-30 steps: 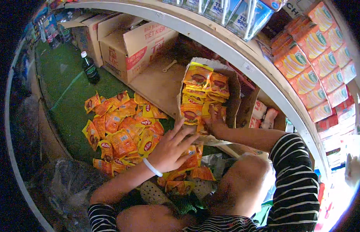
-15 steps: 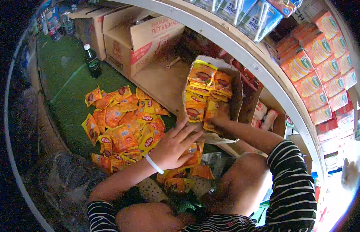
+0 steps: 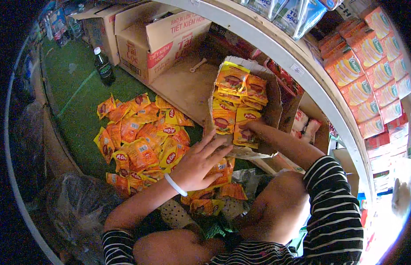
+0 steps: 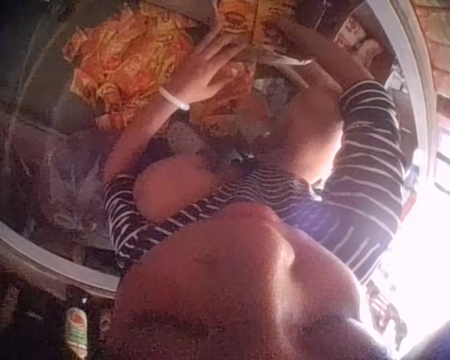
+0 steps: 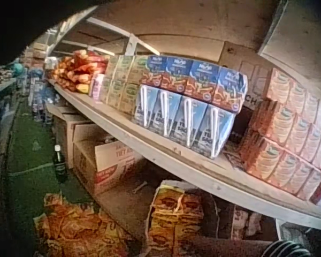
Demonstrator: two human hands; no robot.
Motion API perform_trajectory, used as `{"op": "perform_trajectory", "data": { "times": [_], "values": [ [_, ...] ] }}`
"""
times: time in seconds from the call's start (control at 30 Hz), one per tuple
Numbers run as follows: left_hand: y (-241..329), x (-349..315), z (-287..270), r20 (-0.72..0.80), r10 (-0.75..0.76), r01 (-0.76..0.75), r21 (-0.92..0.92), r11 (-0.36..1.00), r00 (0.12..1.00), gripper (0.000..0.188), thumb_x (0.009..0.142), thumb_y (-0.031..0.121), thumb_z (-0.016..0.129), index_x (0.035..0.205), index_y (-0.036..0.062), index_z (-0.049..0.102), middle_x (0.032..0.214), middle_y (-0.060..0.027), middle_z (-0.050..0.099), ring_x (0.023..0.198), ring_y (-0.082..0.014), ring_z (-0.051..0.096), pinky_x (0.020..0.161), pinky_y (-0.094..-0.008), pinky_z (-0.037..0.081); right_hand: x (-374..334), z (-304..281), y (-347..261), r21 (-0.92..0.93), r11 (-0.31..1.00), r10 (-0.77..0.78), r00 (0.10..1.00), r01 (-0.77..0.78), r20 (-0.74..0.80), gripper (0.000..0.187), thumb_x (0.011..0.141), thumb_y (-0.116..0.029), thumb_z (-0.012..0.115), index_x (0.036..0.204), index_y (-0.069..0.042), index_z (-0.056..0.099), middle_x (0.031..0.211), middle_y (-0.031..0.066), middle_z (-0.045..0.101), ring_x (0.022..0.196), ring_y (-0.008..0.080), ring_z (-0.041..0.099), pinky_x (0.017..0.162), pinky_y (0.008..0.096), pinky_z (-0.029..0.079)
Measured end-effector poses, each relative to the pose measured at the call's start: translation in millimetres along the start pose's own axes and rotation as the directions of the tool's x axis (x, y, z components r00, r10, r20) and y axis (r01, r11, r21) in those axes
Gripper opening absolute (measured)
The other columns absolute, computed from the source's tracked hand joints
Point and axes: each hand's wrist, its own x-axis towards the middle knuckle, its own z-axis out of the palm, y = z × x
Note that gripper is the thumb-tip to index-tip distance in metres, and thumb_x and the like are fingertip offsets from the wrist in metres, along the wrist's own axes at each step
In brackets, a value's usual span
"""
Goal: The person sits on the floor of a store aisle and unpacks yellow snack packets from a cardboard box. They arrange the packets into a neat stack on the floor and then place them into a second cardboard box.
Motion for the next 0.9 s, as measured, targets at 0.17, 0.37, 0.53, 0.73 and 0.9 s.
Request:
{"op": "perform_trajectory", "data": {
  "times": [0.17, 0.37, 0.53, 0.73, 0.9],
  "values": [
    [1.9, 4.2, 3.9, 0.001, 0.003, -0.003, -0.055, 0.998, 1.000, 0.074, 0.066, 0.018, 0.072, 0.132, 0.0061, 0.040, 0.134, -0.0152, 0.037, 0.133, -0.0422, 0.022, 0.107, -0.0472, 0.027, 3.4, -14.6, -9.6, 0.086, 0.994, 0.055, 0.982, -0.072, 0.183, 0.017, 0.087, -0.022, 0.061, 0.093, -0.007, 0.057, 0.069, 0.0058, 0.062, 0.056, 0.0178, 0.060, 0.047, 0.0326, 0.050],
    [7.4, 1.5, -1.0, 0.004, -0.039, 0.040, -0.022, 0.999, 0.999, 0.070, 0.066, 0.018, 0.072, 0.128, 0.0030, 0.043, 0.131, -0.0155, 0.037, 0.132, -0.0404, 0.024, 0.107, -0.0442, 0.028, -3.7, 18.0, -21.2, 0.291, 0.956, -0.047, 0.994, 0.018, 0.096, 0.018, 0.090, -0.027, 0.051, 0.094, -0.011, 0.058, 0.073, 0.0040, 0.061, 0.054, 0.0165, 0.057, 0.045, 0.0313, 0.049],
    [10.8, 11.6, 8.4, -0.003, -0.007, 0.007, -0.029, 1.000, 1.000, 0.073, 0.066, 0.018, 0.072, 0.131, 0.0045, 0.041, 0.133, -0.0156, 0.037, 0.133, -0.0408, 0.022, 0.107, -0.0455, 0.027, 23.8, -20.2, 1.5, 0.123, 0.992, -0.036, 0.997, 0.027, 0.065, 0.028, 0.092, -0.034, 0.049, 0.100, -0.008, 0.055, 0.066, 0.0073, 0.060, 0.045, 0.0203, 0.053, 0.042, 0.0369, 0.047],
    [7.5, 10.9, 5.9, 0.017, 0.010, -0.010, -0.025, 1.000, 1.000, 0.076, 0.064, 0.017, 0.071, 0.133, 0.0070, 0.039, 0.135, -0.0155, 0.036, 0.134, -0.0401, 0.022, 0.106, -0.0466, 0.028, -17.3, 13.4, 0.6, -0.889, 0.449, -0.884, 0.096, -0.095, -0.457, 0.073, 0.074, -0.039, 0.071, 0.124, -0.002, 0.033, 0.112, 0.0210, 0.043, 0.102, 0.0346, 0.048, 0.074, 0.0427, 0.048],
    [5.7, 2.8, -4.5, 0.059, -0.044, 0.044, 0.004, 0.999, 0.997, 0.069, 0.070, 0.019, 0.071, 0.131, 0.0054, 0.042, 0.134, -0.0137, 0.037, 0.133, -0.0398, 0.022, 0.107, -0.0449, 0.029, -72.4, 45.2, -28.6, -0.999, 0.052, -0.667, 0.744, -0.005, -0.039, 0.087, 0.059, -0.035, 0.079, 0.125, -0.002, 0.033, 0.121, 0.0241, 0.030, 0.111, 0.0429, 0.038, 0.084, 0.0516, 0.043]
  ]
}}
